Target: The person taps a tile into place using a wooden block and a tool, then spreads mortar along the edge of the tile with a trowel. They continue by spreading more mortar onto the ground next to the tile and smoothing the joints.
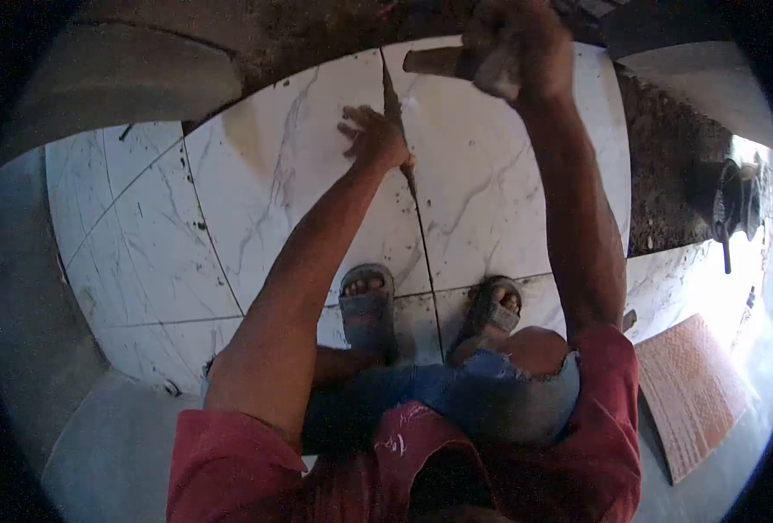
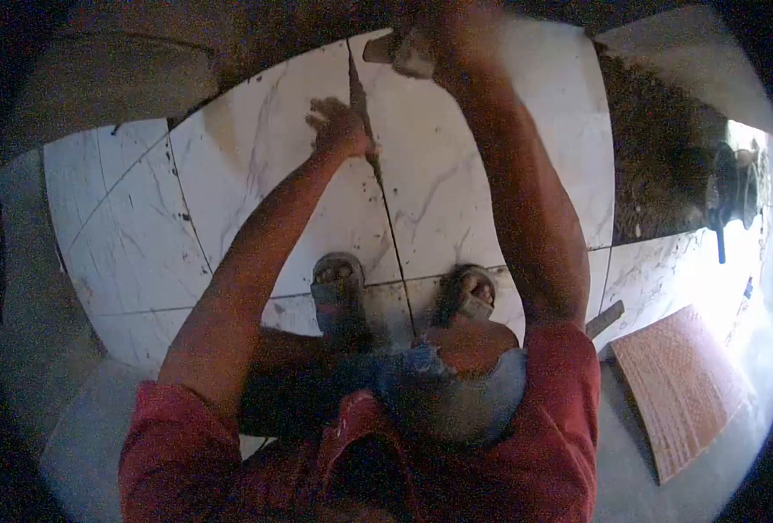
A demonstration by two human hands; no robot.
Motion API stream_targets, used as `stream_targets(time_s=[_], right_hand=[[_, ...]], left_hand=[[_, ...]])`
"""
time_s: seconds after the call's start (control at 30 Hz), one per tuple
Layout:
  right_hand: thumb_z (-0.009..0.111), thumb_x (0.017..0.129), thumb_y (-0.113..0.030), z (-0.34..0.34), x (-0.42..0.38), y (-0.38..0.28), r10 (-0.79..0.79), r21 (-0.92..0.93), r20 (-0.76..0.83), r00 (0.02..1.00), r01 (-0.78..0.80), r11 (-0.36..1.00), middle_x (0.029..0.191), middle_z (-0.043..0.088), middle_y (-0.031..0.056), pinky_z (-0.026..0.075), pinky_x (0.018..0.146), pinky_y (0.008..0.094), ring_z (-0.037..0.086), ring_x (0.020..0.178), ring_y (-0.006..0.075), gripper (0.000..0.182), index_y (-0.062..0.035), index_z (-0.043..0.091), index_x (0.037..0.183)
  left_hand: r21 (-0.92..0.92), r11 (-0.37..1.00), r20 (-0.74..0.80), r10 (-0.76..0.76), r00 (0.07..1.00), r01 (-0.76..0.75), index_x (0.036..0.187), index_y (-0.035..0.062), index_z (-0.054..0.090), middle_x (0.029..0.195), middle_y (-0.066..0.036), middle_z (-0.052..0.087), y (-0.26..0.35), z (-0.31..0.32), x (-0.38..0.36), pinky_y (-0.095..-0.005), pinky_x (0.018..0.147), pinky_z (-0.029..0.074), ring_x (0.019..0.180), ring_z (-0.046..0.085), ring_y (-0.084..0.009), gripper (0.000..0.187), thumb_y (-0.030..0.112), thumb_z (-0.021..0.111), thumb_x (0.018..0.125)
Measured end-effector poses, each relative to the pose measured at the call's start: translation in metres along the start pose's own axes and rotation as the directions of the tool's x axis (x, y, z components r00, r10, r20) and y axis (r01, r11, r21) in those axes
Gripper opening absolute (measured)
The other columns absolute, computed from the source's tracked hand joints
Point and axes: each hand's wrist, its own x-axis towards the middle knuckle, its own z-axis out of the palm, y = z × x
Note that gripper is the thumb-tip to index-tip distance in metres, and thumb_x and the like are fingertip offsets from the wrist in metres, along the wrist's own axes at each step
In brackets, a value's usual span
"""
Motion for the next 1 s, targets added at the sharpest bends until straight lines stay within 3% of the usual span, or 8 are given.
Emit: stream_targets(time_s=[0.27,0.3,0.43,0.53,0.67,0.8,0.87,1.0], right_hand=[[0.041,0.094,-0.039,-0.04,0.04,0.01,-0.027,-0.764,0.242,0.97,0.208,0.611,0.071,0.052,0.0109,0.045,0.059,0.0369,0.056,0.063,0.0239,0.041,-0.0004,0.055,0.086],[0.044,0.095,-0.037,-0.024,0.051,0.016,0.049,-0.485,-0.292,0.955,-0.192,0.853,0.074,0.054,0.0111,0.045,0.057,0.0368,0.055,0.063,0.0223,0.041,0.0025,0.056,0.092],[0.049,0.094,-0.029,-0.033,0.038,-0.011,0.067,-0.66,-0.279,0.958,-0.242,0.711,0.073,0.055,0.0095,0.046,0.057,0.0349,0.053,0.061,0.02,0.036,0.0038,0.057,0.105],[0.059,0.084,-0.022,-0.068,0.032,0.002,-0.249,-0.876,0.474,0.845,0.48,-0.037,0.075,0.06,0.0069,0.048,0.06,0.0293,0.057,0.062,0.0171,0.025,-0.0017,0.058,0.099],[0.06,0.085,-0.02,-0.064,-0.001,0.004,0.143,-0.615,0.042,0.989,-0.087,0.783,0.094,0.059,0.0136,0.053,0.072,0.0358,0.062,0.09,0.0235,0.053,0.0005,0.039,0.13],[0.055,0.089,-0.019,-0.042,-0.034,0.015,-0.272,-0.744,0.262,0.926,0.373,0.554,0.112,0.051,0.0141,0.052,0.071,0.035,0.061,0.085,0.022,0.053,-0.0016,0.034,0.134],[0.053,0.09,-0.016,-0.011,-0.061,-0.018,-0.015,-0.626,-0.01,1.0,0.006,0.78,0.117,0.053,0.0155,0.053,0.071,0.0352,0.061,0.083,0.0197,0.05,-0.0027,0.033,0.134],[0.052,0.092,-0.013,0.024,-0.119,-0.066,-0.195,-0.795,0.129,0.972,0.219,0.566,0.115,0.057,0.0158,0.051,0.076,0.0303,0.061,0.083,0.0164,0.049,-0.0005,0.033,0.134]], left_hand=[[-0.087,0.996,-0.077,-0.019,0.997,0.012,0.138,-0.0125,-0.003,0.143,-0.037,0.002,0.0,0.001,0.006,-0.071,0.095,0.024,0.131,0.001,-0.0559,0.133,0.048,0.083,0.056],[0.011,1.0,-0.056,0.013,0.998,-0.012,0.138,-0.0133,-0.002,0.143,-0.037,0.0,0.001,-0.003,0.002,-0.0704,0.096,0.023,0.131,0.002,-0.0559,0.132,0.049,0.083,0.056],[0.022,1.0,-0.063,0.005,0.998,-0.003,0.138,-0.0134,0.001,0.144,-0.036,0.0,0.001,-0.012,-0.011,-0.0695,0.099,0.017,0.131,0.003,-0.0562,0.132,0.051,0.082,0.056],[-0.075,0.997,-0.106,-0.012,0.994,0.004,0.137,-0.0147,0.001,0.144,-0.035,0.003,-0.004,-0.004,-0.008,-0.0701,0.099,0.014,0.132,0.002,-0.056,0.133,0.054,0.081,0.055],[-0.082,0.996,-0.156,0.009,0.988,-0.022,0.139,-0.013,0.004,0.145,-0.034,0.006,-0.01,0.009,0.01,-0.0701,0.1,0.014,0.132,0.001,-0.0561,0.129,0.057,0.077,0.058],[0.073,0.983,0.046,0.163,0.986,-0.166,0.14,-0.0098,0.01,0.144,-0.034,0.01,-0.019,-0.043,-0.019,-0.065,0.099,0.026,0.131,0.007,-0.0554,0.117,0.056,0.071,0.065],[0.032,0.968,0.103,0.244,0.964,-0.249,0.14,-0.0092,0.012,0.143,-0.034,0.013,-0.037,-0.053,-0.019,-0.0603,0.1,0.029,0.132,0.012,-0.0537,0.112,0.055,0.069,0.068],[0.157,0.873,0.129,0.446,0.886,-0.462,0.14,-0.0033,0.017,0.144,-0.03,0.02,-0.081,-0.035,-0.053,-0.0407,0.109,0.026,0.133,0.026,-0.0381,0.083,0.04,0.059,0.083]])
